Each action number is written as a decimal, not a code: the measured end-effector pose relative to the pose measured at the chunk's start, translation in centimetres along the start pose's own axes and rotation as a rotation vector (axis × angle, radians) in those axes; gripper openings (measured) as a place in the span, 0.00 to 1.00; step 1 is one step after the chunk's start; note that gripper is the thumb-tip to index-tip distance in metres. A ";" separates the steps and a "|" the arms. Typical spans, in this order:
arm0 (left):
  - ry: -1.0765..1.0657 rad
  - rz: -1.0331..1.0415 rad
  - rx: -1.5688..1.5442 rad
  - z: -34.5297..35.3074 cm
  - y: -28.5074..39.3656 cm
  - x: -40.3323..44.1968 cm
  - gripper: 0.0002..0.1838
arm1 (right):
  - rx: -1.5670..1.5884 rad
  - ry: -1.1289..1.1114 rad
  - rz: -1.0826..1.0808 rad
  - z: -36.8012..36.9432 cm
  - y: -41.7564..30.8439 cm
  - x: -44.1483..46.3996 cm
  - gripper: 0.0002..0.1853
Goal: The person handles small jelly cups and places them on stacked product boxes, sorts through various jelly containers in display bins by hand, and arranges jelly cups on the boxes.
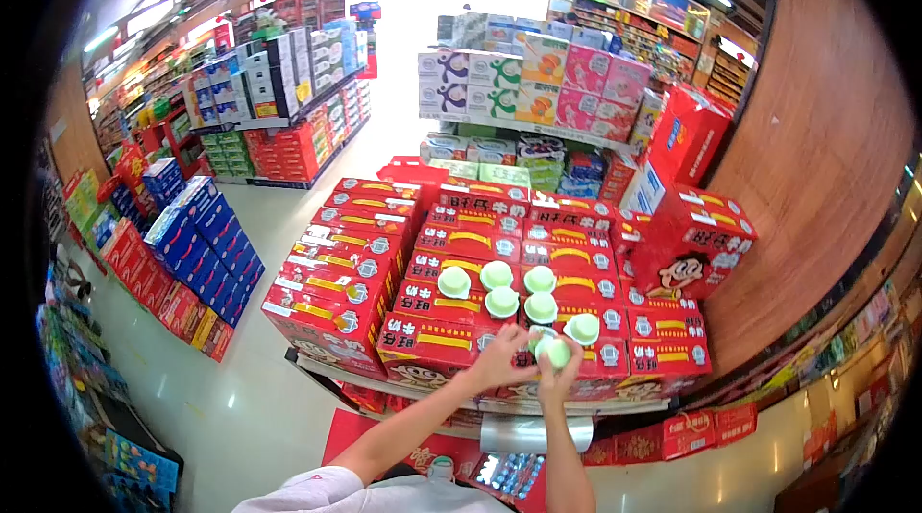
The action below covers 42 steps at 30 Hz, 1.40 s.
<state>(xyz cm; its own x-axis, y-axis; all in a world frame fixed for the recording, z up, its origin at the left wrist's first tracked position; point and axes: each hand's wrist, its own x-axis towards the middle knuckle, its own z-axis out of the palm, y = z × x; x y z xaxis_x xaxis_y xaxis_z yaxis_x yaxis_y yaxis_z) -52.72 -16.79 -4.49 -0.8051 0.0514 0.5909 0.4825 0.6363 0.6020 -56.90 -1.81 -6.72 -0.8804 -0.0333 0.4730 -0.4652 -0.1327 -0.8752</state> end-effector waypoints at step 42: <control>-0.468 -0.901 0.400 12.2 5.1 -36.3 0.49 | -0.196 -0.611 0.302 -15.8 -8.0 -25.0 0.44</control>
<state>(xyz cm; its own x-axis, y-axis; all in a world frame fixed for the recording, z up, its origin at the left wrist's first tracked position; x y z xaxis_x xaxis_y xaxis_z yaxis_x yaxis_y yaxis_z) -25.23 -6.01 -29.38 -0.8990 -0.3252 -0.2932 -0.4292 0.7869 0.4434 -32.65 15.74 -13.17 -0.7909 -0.5982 0.1288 -0.2674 0.1486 -0.9521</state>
